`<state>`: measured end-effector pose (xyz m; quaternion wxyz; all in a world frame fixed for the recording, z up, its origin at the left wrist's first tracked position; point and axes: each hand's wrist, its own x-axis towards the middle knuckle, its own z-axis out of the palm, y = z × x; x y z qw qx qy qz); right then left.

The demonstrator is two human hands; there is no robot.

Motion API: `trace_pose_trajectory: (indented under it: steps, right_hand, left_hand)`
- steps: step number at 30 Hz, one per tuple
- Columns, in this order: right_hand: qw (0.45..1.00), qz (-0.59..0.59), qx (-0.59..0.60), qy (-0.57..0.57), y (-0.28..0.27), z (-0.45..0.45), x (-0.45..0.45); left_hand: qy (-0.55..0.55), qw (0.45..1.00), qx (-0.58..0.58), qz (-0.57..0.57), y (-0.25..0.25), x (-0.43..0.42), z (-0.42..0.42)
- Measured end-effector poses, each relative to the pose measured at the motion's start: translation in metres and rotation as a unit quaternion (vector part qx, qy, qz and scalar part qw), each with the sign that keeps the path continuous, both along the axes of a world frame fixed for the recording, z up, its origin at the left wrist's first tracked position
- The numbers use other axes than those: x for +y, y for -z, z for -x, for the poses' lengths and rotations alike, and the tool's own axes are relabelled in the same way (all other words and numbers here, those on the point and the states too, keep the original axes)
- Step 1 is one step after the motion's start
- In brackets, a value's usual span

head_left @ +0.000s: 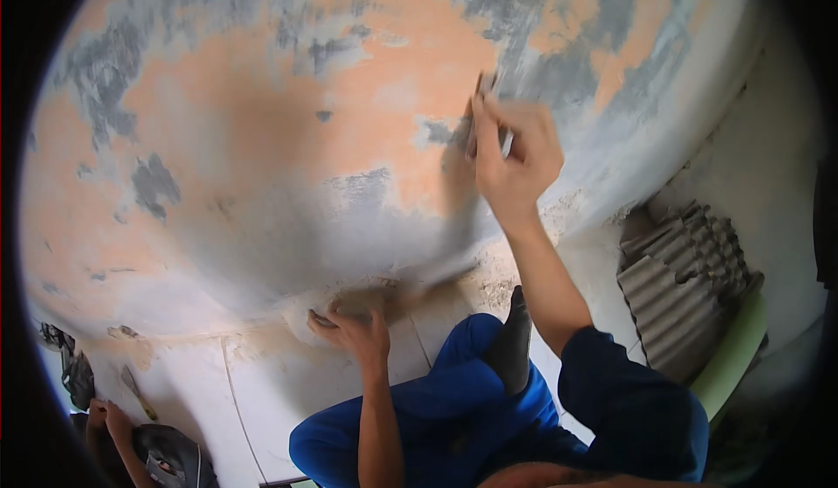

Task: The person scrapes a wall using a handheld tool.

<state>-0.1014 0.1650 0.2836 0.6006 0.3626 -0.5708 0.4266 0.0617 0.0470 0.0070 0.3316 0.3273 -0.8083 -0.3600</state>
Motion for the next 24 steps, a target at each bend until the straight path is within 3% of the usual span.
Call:
trace_pose_trajectory:
  steps: [4,7,10,11,13,17,20,24]
  right_hand:
    - [0.998,0.031,0.005,-0.056,-0.036,-0.003,-0.009]
    - [0.999,-0.004,0.029,0.037,-0.002,-0.001,0.002]
    - [0.998,0.007,-0.047,-0.038,0.015,-0.017,-0.003]
    - [1.000,-0.021,0.011,0.021,0.004,-0.011,0.002]
    - [0.999,0.019,-0.042,-0.008,-0.045,-0.001,-0.002]
    - [1.000,0.008,0.002,0.003,-0.059,-0.001,0.000]
    - [0.999,-0.030,0.019,0.009,-0.001,-0.006,0.005]
    - [1.000,-0.019,-0.008,0.003,-0.022,-0.009,0.002]
  left_hand:
    - [0.024,0.999,0.034,-0.017,-0.001,0.000,-0.003]
    - [0.023,0.998,0.027,-0.043,-0.004,-0.003,-0.003]
    - [0.016,0.999,0.027,-0.041,-0.004,-0.002,-0.001]
    - [0.009,0.999,0.027,-0.033,0.001,-0.001,0.001]
    - [0.010,0.999,0.033,-0.019,0.003,-0.001,0.001]
    - [0.017,0.999,0.040,-0.031,0.002,0.000,0.000]
    - [0.003,0.999,0.045,-0.025,0.007,0.000,0.000]
    - [0.011,0.999,0.039,-0.011,0.008,-0.002,-0.001]
